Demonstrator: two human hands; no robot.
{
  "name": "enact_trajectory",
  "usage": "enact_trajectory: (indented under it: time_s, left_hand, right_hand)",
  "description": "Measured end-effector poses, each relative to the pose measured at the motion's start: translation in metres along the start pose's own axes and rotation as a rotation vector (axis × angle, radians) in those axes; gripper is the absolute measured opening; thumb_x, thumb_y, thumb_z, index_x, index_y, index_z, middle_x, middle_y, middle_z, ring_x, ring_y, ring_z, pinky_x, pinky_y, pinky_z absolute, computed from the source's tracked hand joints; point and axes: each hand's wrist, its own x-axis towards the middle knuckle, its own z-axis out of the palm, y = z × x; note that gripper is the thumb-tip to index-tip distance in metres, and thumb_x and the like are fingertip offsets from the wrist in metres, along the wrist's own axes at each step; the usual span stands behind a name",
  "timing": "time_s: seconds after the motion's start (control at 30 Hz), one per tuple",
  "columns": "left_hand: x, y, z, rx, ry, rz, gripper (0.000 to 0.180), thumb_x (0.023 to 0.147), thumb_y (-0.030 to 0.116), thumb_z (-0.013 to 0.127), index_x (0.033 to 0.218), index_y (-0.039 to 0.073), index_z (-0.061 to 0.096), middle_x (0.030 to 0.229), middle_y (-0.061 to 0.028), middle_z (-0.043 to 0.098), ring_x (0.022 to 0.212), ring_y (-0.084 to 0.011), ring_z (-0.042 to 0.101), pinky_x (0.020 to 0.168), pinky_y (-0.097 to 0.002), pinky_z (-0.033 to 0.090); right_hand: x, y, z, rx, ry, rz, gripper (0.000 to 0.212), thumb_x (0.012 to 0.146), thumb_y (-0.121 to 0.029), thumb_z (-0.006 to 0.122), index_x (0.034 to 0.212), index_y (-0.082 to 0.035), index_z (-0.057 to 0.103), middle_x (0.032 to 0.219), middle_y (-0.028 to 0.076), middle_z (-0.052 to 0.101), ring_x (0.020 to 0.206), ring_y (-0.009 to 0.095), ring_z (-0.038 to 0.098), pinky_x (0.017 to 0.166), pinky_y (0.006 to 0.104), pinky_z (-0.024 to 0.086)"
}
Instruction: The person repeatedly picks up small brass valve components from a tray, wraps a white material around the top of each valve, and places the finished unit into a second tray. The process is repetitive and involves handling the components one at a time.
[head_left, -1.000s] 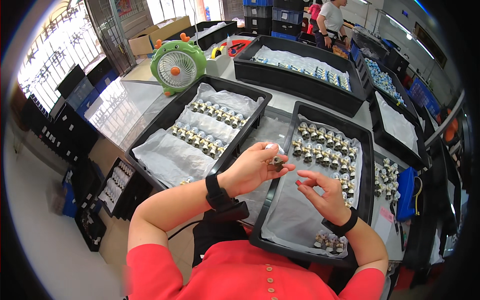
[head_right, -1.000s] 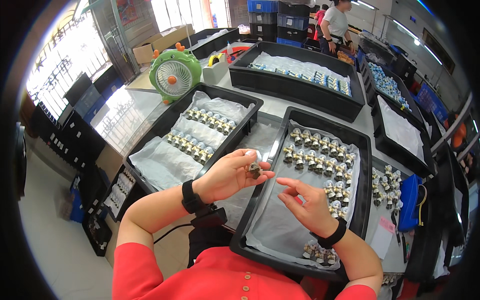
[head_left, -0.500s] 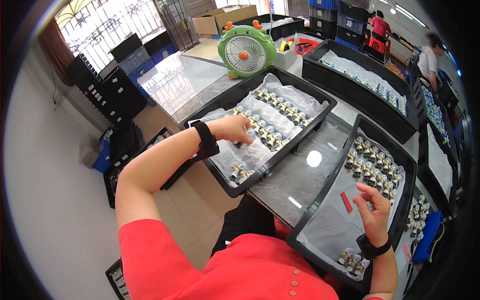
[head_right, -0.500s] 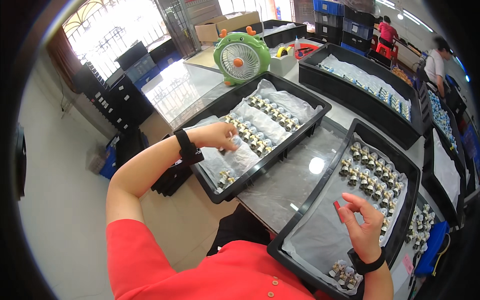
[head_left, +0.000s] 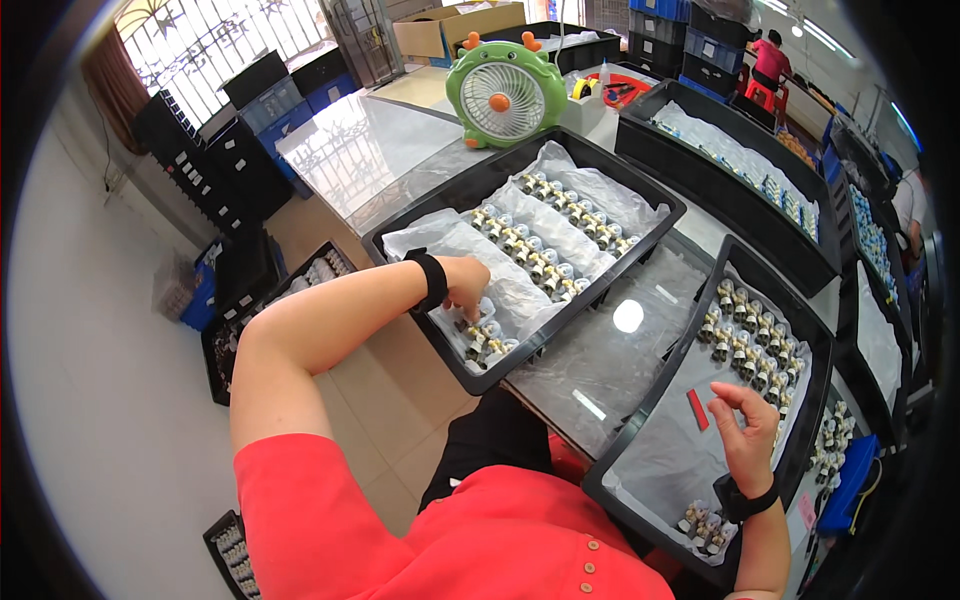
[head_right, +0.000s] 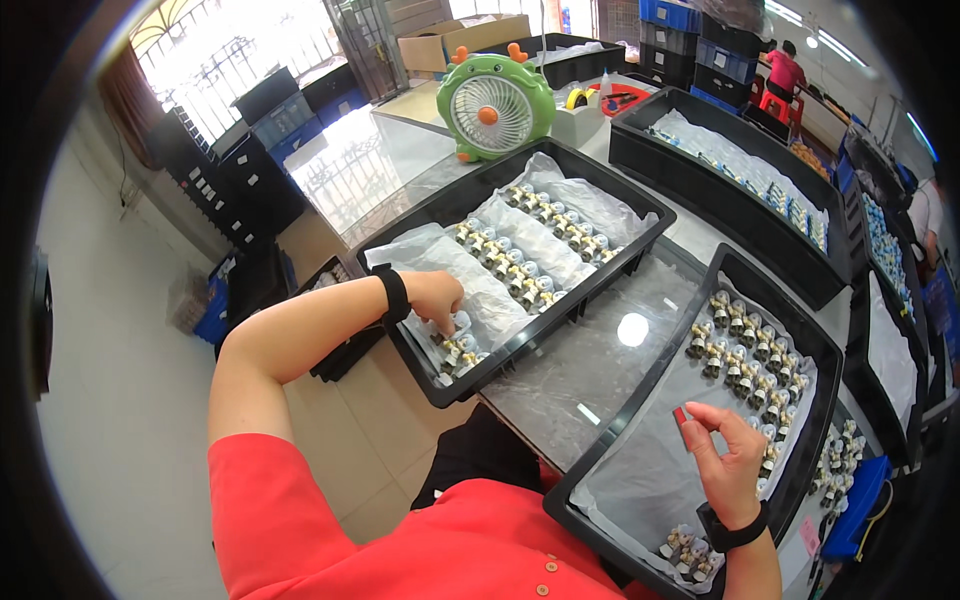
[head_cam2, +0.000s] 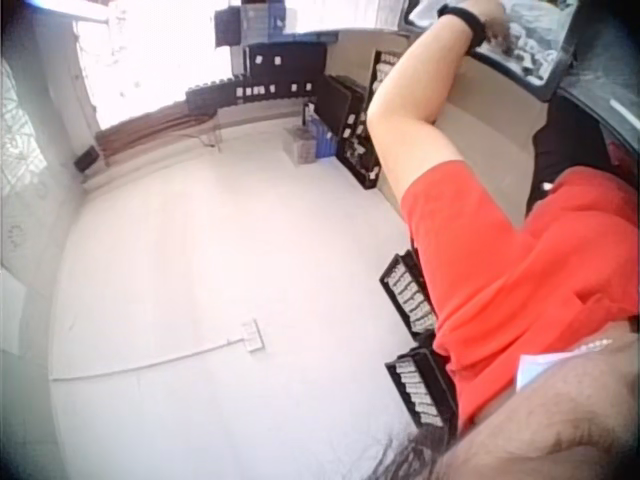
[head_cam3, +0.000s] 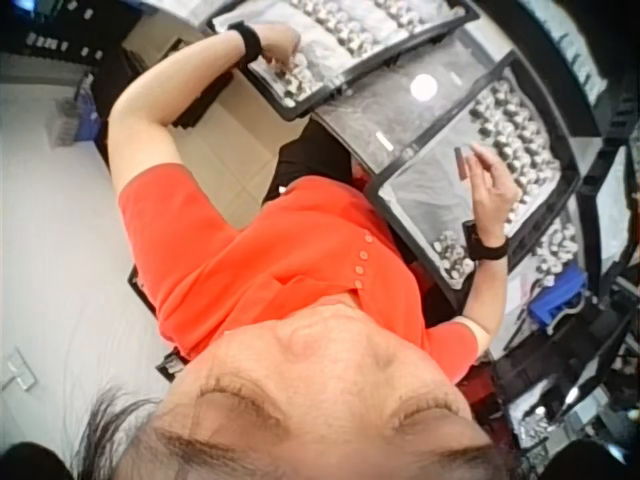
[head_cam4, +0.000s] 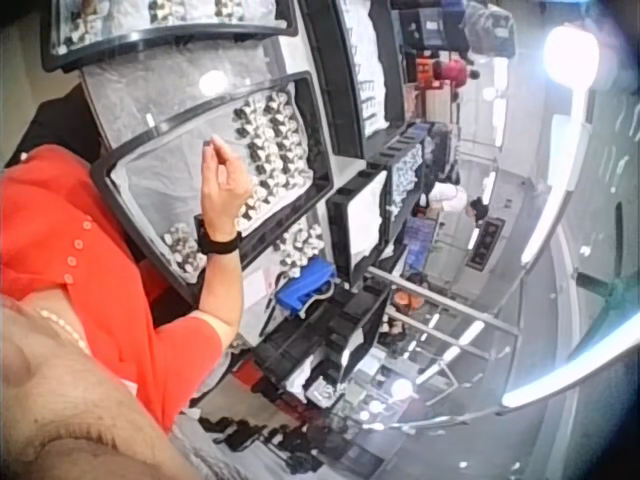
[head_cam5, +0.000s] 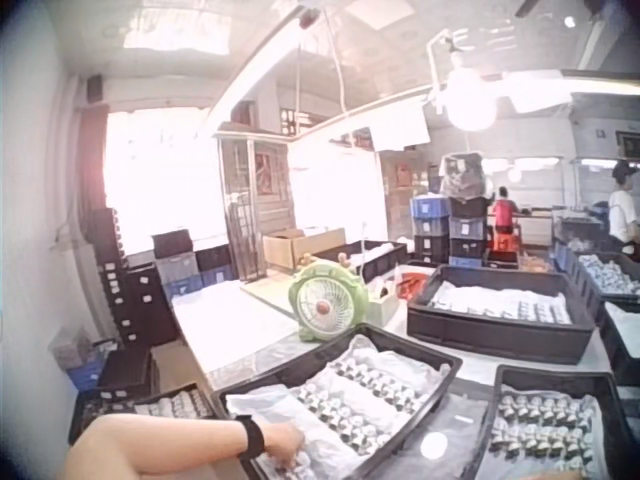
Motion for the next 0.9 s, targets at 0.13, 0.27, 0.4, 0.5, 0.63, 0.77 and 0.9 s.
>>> enact_trajectory:
  time_s: [0.13,0.27,0.4,0.5,0.63,0.77,0.9]
  left_hand:
    - [0.004,-0.005,-0.001,-0.057,-0.018,0.021,0.035,0.067,0.032,0.078,0.071,-0.001,0.065,0.070,-0.0107,0.068,0.062,-0.0193,0.068,0.058,-0.0301,0.052]
    - [0.016,-0.008,0.004,0.089,0.036,0.013,0.034,0.067,0.032,0.079,0.071,0.000,0.066,0.072,-0.0093,0.068,0.067,-0.0184,0.068,0.059,-0.0301,0.052]
    - [0.013,-0.005,0.001,-0.142,0.030,0.036,0.036,0.066,0.034,0.080,0.071,0.001,0.068,0.074,-0.0090,0.068,0.071,-0.0176,0.067,0.059,-0.0312,0.051]
    - [0.015,-0.007,0.002,-0.078,-0.026,-0.004,0.038,0.066,0.036,0.080,0.073,0.001,0.070,0.075,-0.0092,0.068,0.072,-0.0175,0.067,0.060,-0.0330,0.051]
    - [0.002,0.002,-0.001,-0.052,-0.029,-0.082,0.039,0.066,0.037,0.080,0.074,-0.001,0.070,0.075,-0.0110,0.068,0.071,-0.0191,0.068,0.060,-0.0332,0.052]
    - [-0.011,0.014,-0.003,0.204,0.091,-0.068,0.040,0.065,0.035,0.080,0.076,-0.002,0.070,0.074,-0.0130,0.069,0.067,-0.0219,0.068,0.060,-0.0337,0.053]
    - [-0.017,0.017,-0.005,0.224,0.038,-0.092,0.041,0.064,0.032,0.081,0.080,-0.004,0.071,0.075,-0.0145,0.069,0.063,-0.0232,0.069,0.057,-0.0349,0.054]
  right_hand:
    - [-0.001,0.003,0.001,0.013,0.024,-0.015,0.016,0.083,-0.003,0.066,0.099,0.000,0.068,0.076,0.008,0.067,0.067,0.014,0.062,0.062,0.0251,0.047]
    - [-0.001,0.001,-0.002,0.006,0.016,-0.019,0.016,0.083,-0.003,0.066,0.099,0.000,0.068,0.077,0.008,0.067,0.069,0.015,0.063,0.063,0.0253,0.047]
    - [-0.002,-0.002,-0.004,0.025,0.035,-0.012,0.016,0.083,-0.003,0.066,0.099,0.000,0.068,0.078,0.009,0.067,0.071,0.015,0.064,0.065,0.0254,0.047]
    - [-0.001,-0.002,-0.005,0.022,0.018,-0.025,0.016,0.083,-0.003,0.066,0.098,0.000,0.068,0.078,0.009,0.067,0.071,0.015,0.064,0.065,0.0254,0.047]
    - [-0.001,-0.004,-0.007,0.019,0.019,-0.030,0.015,0.083,-0.003,0.066,0.098,0.000,0.068,0.078,0.009,0.067,0.071,0.015,0.063,0.065,0.0255,0.047]
    - [-0.001,-0.007,-0.007,0.013,0.019,-0.024,0.015,0.083,-0.002,0.066,0.097,0.000,0.068,0.076,0.009,0.067,0.068,0.015,0.063,0.062,0.0251,0.046]
    - [-0.001,-0.008,-0.007,0.006,0.016,-0.045,0.015,0.082,-0.001,0.066,0.097,0.000,0.068,0.076,0.009,0.067,0.066,0.015,0.063,0.060,0.0250,0.046]
